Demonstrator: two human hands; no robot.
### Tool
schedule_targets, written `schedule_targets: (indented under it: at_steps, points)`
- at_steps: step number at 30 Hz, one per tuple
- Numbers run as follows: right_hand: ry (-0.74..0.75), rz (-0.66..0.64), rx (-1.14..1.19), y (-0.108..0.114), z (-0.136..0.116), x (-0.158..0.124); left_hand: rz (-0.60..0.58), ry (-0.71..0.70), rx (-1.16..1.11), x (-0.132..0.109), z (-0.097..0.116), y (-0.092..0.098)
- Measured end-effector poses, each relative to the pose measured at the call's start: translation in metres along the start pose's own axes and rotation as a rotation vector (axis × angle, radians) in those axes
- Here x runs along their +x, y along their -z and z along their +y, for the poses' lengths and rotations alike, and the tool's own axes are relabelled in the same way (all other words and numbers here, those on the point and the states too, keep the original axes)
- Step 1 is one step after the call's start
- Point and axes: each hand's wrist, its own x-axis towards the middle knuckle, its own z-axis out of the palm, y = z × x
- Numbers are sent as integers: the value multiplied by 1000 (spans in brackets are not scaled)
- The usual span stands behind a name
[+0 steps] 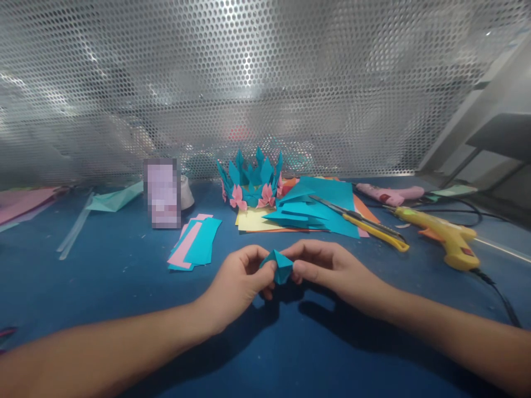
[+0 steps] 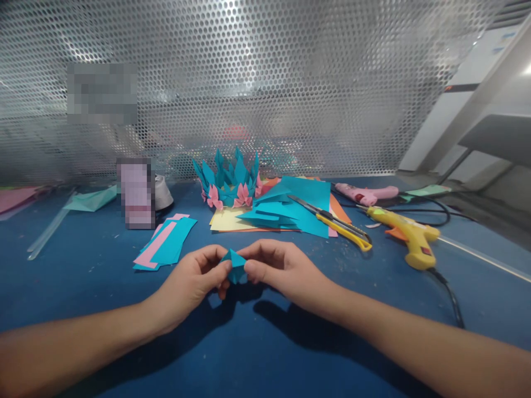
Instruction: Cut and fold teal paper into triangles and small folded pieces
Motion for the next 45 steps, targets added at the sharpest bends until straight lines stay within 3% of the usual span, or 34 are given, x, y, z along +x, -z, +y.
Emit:
schedule_targets:
  at_steps: [14,45]
  points:
    - [-10,1,96,3,4,2,-19,11,-29,1,1,2]
    - [-63,67,-68,-4,3,5,-52,80,14,2,5,-2]
